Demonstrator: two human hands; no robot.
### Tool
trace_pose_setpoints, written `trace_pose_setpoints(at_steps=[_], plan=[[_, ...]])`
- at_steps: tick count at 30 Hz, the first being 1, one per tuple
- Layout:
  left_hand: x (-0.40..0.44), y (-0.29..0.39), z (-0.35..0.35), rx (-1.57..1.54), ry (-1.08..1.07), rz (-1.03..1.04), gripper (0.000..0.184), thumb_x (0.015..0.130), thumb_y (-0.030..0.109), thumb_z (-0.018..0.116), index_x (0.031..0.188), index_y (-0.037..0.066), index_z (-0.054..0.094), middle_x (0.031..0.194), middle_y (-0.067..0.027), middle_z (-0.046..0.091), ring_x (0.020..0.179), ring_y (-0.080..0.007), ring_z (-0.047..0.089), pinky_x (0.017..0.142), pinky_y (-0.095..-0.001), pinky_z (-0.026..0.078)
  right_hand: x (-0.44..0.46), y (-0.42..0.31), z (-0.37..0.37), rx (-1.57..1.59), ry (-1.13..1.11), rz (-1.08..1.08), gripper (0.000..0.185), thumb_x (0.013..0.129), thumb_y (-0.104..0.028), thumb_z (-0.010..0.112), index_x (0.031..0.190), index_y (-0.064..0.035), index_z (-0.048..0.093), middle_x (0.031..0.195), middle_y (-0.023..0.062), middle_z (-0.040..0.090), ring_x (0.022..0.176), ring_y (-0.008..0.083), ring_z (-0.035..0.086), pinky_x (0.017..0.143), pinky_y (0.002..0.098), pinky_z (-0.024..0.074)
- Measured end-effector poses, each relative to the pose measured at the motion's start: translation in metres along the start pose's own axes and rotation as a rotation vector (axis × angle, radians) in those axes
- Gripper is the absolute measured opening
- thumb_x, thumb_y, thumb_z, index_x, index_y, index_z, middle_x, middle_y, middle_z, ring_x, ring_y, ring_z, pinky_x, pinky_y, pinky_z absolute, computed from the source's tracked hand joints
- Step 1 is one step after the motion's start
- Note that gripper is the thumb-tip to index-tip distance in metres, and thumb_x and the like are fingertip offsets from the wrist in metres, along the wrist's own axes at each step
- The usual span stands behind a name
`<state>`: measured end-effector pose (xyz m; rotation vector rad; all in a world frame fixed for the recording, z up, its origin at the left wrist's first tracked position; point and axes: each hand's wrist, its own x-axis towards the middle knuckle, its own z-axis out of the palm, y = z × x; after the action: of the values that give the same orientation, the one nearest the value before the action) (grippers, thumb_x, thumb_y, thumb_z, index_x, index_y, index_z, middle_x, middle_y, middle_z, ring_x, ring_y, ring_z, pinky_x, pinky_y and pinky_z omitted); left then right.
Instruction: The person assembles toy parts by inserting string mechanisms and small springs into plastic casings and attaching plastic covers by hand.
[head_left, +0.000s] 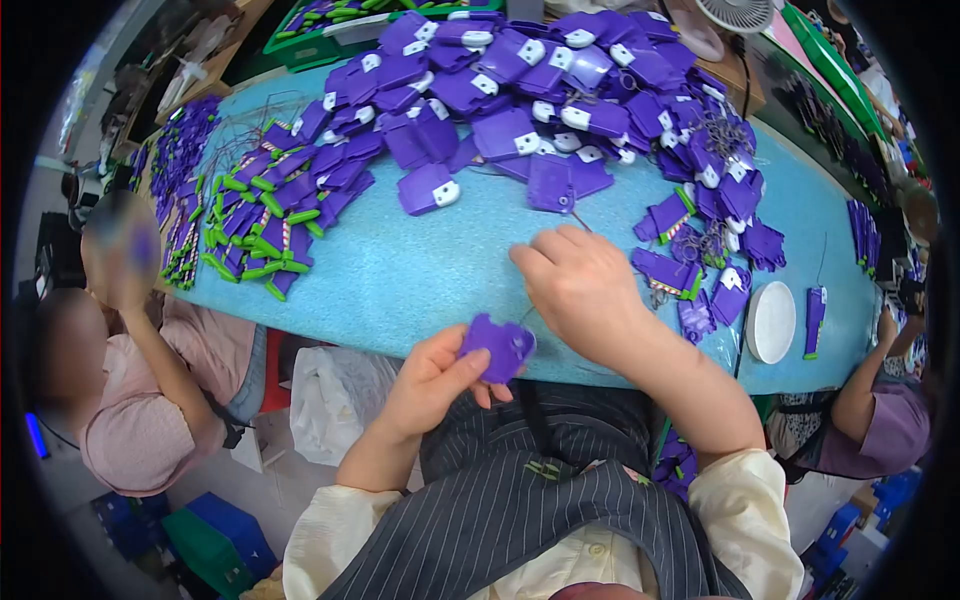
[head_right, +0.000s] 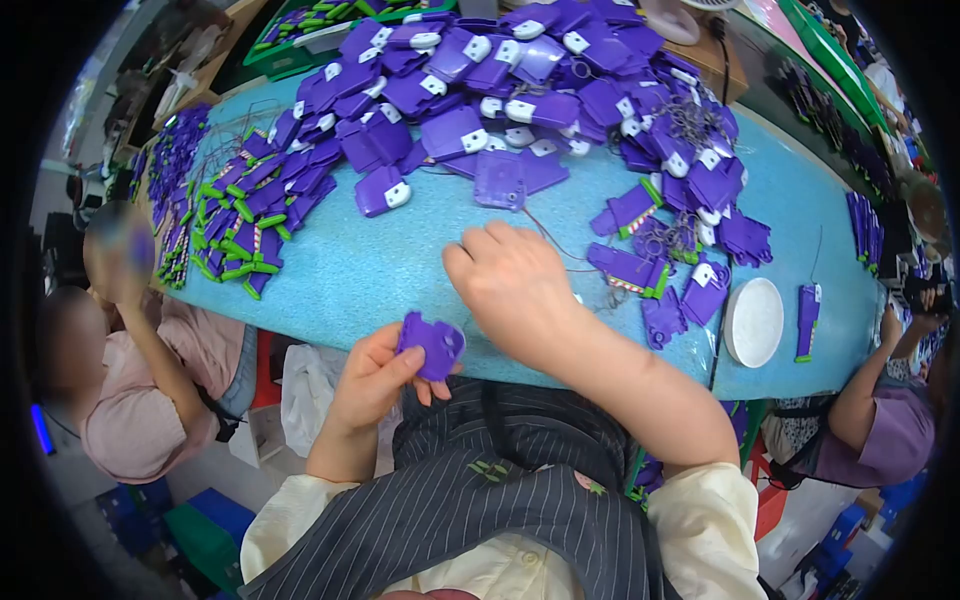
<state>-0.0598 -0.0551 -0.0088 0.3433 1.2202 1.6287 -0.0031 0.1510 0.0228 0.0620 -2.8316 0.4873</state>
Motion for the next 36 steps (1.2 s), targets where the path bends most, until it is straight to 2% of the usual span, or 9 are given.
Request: trace_pose_setpoints(at_steps=[3, 5, 9, 12, 15, 27, 31, 34, 36], plan=[[-0.012, 0.010, -0.012, 0.055, 0.057, 0.036, 0.025, 0.091, 0.014, 0.049, 0.107, -0.005, 0.050, 0.095, -0.0209, 0.062, 0.068, -0.0233, 0.065, 0.051, -0.0248, 0.051, 0.016, -0.009, -0.005, -0.057, -0.065, -0.054, 0.034, 0.067, -0.008, 0.066, 0.100, -0.0031, 0.058, 0.081, 0.0073, 0.055, 0.076, 0.0257, 0.055, 0.063, 0.0362, 0.0445], [-0.020, 0.030, -0.033, -0.065, 0.352, 0.325, 0.021, 0.092, 0.012, 0.047, 0.105, -0.004, 0.053, 0.094, -0.0125, 0.062, 0.076, -0.0179, 0.063, 0.061, -0.0254, 0.050, 0.016, -0.024, -0.020, 0.001, -0.092, -0.051, 0.036, 0.066, -0.012, 0.068, 0.099, -0.0049, 0.059, 0.081, 0.0067, 0.055, 0.075, 0.0248, 0.055, 0.062, 0.0355, 0.0447], [-0.020, 0.091, -0.146, 0.699, 1.084, 1.051, 0.023, 0.094, 0.016, 0.047, 0.103, -0.002, 0.056, 0.093, -0.0064, 0.060, 0.078, -0.0094, 0.054, 0.071, -0.0231, 0.043, -0.021, -0.049, -0.013, 0.007, -0.304, -0.074, 0.051, 0.065, -0.021, 0.072, 0.111, -0.0060, 0.056, 0.104, 0.0108, 0.056, 0.091, 0.0263, 0.055, 0.072, 0.0367, 0.0452], [-0.020, 0.171, -0.233, 0.800, 1.091, 0.916, 0.026, 0.094, 0.024, 0.049, 0.096, 0.000, 0.058, 0.088, -0.0018, 0.059, 0.076, -0.0082, 0.050, 0.069, -0.0223, 0.040, -0.025, -0.034, 0.003, -0.048, -0.346, 0.002, 0.064, 0.067, -0.029, 0.072, 0.120, -0.0003, 0.049, 0.128, 0.0189, 0.044, 0.115, 0.0333, 0.043, 0.091, 0.0415, 0.0370], [0.002, 0.207, -0.304, 0.752, 1.065, 0.637, 0.033, 0.092, 0.034, 0.051, 0.092, 0.002, 0.059, 0.085, -0.0001, 0.057, 0.076, -0.0089, 0.049, 0.068, -0.0237, 0.040, -0.013, -0.006, 0.015, -0.241, -0.129, 0.177, 0.065, 0.067, -0.027, 0.072, 0.120, 0.0006, 0.048, 0.126, 0.0201, 0.044, 0.112, 0.0348, 0.044, 0.091, 0.0432, 0.0375], [0.066, 0.142, -0.283, 0.971, 0.811, 0.557, 0.033, 0.092, 0.032, 0.051, 0.079, 0.001, 0.054, 0.068, 0.0040, 0.046, 0.068, -0.0068, 0.040, 0.060, -0.0250, 0.035, -0.007, -0.076, 0.017, 0.305, 0.050, 0.045, 0.061, 0.071, -0.019, 0.070, 0.123, 0.0010, 0.045, 0.123, 0.0212, 0.045, 0.108, 0.0378, 0.047, 0.089, 0.0443, 0.0396], [0.080, 0.114, -0.215, 1.013, 0.805, 0.636, 0.036, 0.090, 0.032, 0.051, 0.076, -0.001, 0.051, 0.061, -0.0098, 0.051, 0.059, -0.0177, 0.047, 0.056, -0.0346, 0.038, 0.005, -0.067, 0.032, 0.317, 0.129, 0.043, 0.063, 0.073, -0.019, 0.069, 0.126, 0.0012, 0.042, 0.124, 0.0220, 0.044, 0.107, 0.0382, 0.049, 0.086, 0.0422, 0.0428], [0.090, 0.094, -0.161, 1.073, 0.875, 0.523, 0.039, 0.088, 0.035, 0.050, 0.078, -0.003, 0.053, 0.076, -0.0261, 0.058, 0.077, -0.0459, 0.055, 0.064, -0.0480, 0.041, 0.010, -0.063, 0.029, 0.318, 0.142, 0.154, 0.051, 0.076, -0.019, 0.067, 0.119, 0.0021, 0.048, 0.109, 0.0193, 0.054, 0.095, 0.0354, 0.056, 0.077, 0.0409, 0.0466], [0.095, 0.088, -0.124, 1.075, 0.890, 0.513, 0.039, 0.088, 0.035, 0.050, 0.078, -0.003, 0.053, 0.076, -0.0265, 0.058, 0.077, -0.0462, 0.055, 0.064, -0.0482, 0.041, 0.005, -0.054, 0.031, 0.354, 0.090, 0.266, 0.046, 0.076, -0.020, 0.067, 0.114, 0.0017, 0.051, 0.098, 0.0170, 0.057, 0.087, 0.0352, 0.058, 0.072, 0.0421, 0.0469]])
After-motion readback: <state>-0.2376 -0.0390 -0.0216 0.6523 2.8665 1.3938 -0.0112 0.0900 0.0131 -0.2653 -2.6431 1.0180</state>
